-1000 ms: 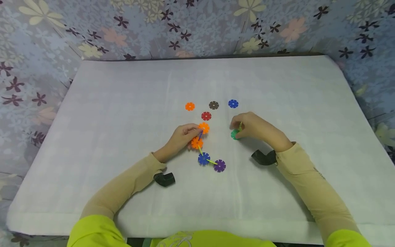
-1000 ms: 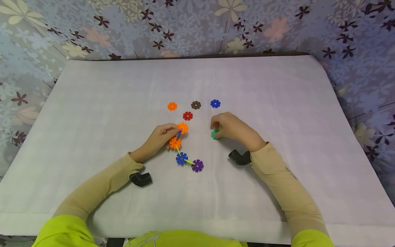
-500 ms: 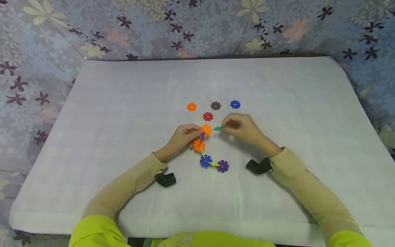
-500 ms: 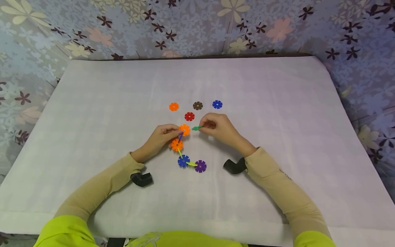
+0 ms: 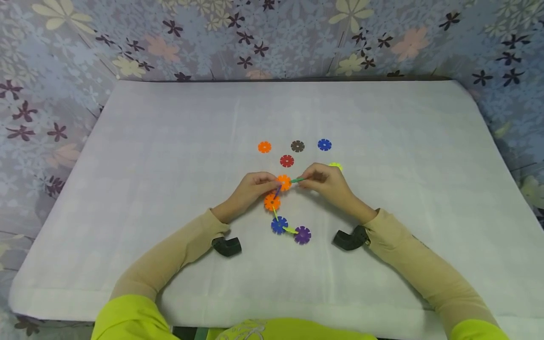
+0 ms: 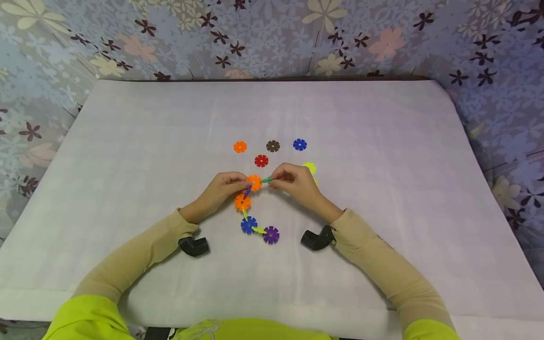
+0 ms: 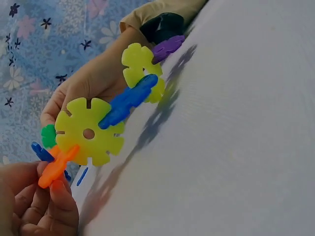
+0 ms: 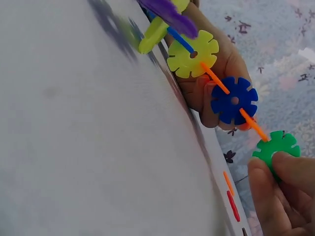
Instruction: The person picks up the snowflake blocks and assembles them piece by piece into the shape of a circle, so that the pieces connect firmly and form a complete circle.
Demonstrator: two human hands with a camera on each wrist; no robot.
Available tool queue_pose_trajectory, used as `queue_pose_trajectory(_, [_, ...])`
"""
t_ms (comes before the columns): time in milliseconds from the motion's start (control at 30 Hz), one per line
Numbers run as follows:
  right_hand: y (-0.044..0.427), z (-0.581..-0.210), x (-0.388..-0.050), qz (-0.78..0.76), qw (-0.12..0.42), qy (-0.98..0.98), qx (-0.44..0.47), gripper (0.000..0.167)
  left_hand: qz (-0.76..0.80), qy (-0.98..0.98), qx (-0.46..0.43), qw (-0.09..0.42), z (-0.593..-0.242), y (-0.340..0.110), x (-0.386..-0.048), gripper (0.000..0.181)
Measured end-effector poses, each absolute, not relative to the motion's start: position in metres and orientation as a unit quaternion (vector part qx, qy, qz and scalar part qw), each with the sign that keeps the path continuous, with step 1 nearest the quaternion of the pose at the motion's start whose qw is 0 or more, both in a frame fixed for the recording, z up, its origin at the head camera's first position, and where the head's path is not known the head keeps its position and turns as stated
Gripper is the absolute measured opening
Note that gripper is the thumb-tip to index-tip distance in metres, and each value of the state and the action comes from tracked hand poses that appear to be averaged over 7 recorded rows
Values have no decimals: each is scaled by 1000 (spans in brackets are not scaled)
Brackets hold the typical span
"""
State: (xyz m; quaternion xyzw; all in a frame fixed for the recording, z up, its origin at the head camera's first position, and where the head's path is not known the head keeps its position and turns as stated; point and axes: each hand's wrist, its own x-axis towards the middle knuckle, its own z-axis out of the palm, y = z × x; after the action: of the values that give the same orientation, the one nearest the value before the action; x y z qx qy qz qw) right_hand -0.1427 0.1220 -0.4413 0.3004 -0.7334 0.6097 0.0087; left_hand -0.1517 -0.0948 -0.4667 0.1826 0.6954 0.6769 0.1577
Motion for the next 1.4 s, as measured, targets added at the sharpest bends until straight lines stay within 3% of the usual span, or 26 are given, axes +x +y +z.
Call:
queue_pose_trajectory(233, [119, -448, -141, 643, -7, -680, 351, 15, 678, 680, 198, 195, -466, -95, -150, 16])
queue_pose_trajectory(467, [116, -442, -138, 559, 103, -715, 408, 19, 669, 693, 192, 185, -464, -95, -149, 15])
queue_pose_trajectory(600, [115, -444, -138, 537, 128, -724, 414, 21, 667, 693, 193, 191, -463, -95, -150, 14])
queue_pose_trajectory(867, [112, -436, -131, 520, 122, -750, 391, 19, 674, 690, 188, 187, -465, -95, -149, 15])
queue_pose_trajectory(1133, [110, -451, -136, 547, 63, -767, 330, 15, 674, 694, 176, 181, -466, -98, -149, 15])
queue_pose_trajectory(1233, [116, -451, -141, 491, 53, -809, 318, 14, 678, 690, 176, 182, -467, -97, -149, 14])
queue_pose_trajectory(1400, [146, -421, -151, 342, 33, -905, 250, 17, 685, 685, 176, 175, -466, -96, -150, 15])
